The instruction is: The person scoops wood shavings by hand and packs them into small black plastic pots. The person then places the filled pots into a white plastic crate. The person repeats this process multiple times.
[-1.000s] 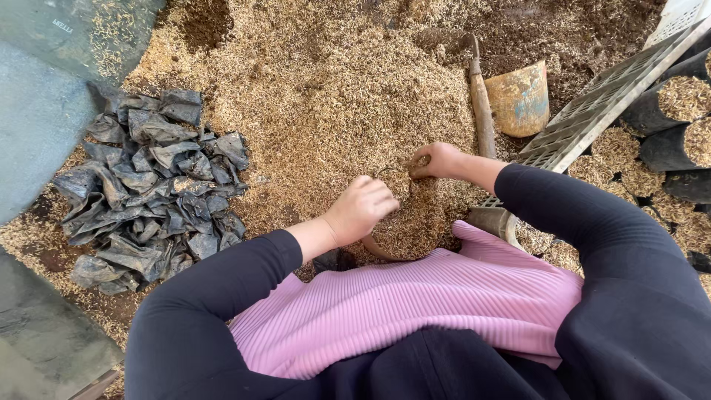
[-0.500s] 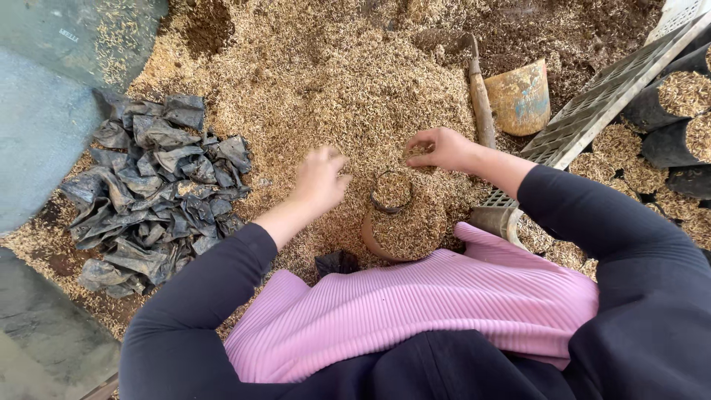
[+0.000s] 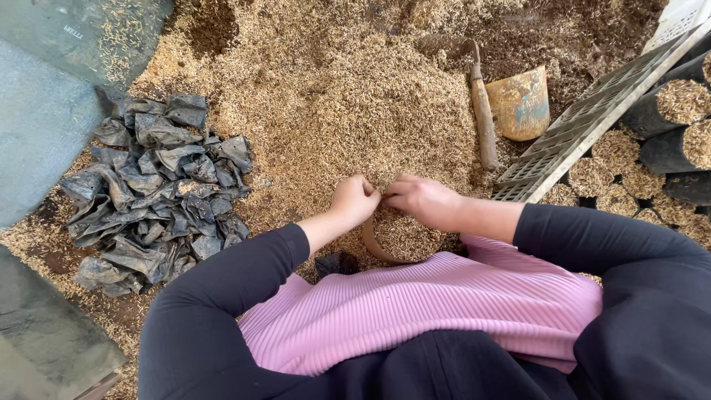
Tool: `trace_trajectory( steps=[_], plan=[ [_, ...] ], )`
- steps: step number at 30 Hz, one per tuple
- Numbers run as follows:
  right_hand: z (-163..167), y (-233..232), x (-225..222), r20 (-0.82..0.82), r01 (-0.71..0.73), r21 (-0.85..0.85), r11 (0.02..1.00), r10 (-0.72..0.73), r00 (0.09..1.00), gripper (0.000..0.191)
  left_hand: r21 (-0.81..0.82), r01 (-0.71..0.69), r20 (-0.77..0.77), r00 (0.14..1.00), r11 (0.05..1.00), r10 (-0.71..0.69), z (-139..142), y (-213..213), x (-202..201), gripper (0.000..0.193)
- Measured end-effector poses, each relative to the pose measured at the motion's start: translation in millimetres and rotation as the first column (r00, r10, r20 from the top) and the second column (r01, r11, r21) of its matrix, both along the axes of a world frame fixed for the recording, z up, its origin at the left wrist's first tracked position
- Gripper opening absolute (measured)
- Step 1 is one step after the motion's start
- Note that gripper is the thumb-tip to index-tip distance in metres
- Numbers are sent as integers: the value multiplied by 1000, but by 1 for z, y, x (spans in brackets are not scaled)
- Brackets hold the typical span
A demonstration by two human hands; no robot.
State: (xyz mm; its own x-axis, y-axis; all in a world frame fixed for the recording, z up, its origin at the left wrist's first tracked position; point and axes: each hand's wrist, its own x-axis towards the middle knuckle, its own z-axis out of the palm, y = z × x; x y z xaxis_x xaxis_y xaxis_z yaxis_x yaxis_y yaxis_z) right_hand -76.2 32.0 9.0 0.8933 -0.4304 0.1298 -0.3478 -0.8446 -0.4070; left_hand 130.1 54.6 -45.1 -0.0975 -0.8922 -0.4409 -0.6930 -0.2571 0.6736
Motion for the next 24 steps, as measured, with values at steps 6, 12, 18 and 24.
trace_trajectory(
  steps=[6, 12, 18, 24],
  plan=[
    [11, -13, -9, -158, 329, 402, 854, -290, 944, 29, 443, -204, -327, 870, 873, 369, -1, 25, -15, 15],
    [-1, 14, -6, -10, 95, 44, 995, -94, 995, 43, 202, 9, -224, 974, 979, 37, 0, 22, -14, 24],
    [-14, 3, -12, 43, -20, 51, 998, 18, 999, 36, 395, -129, -381, 878, 910, 290, -4, 17, -15, 23],
    [-12, 8, -16, 45, 62, 145, 987, -69, 997, 29, 561, -259, -498, 654, 786, 570, -12, 26, -16, 26]
  ],
)
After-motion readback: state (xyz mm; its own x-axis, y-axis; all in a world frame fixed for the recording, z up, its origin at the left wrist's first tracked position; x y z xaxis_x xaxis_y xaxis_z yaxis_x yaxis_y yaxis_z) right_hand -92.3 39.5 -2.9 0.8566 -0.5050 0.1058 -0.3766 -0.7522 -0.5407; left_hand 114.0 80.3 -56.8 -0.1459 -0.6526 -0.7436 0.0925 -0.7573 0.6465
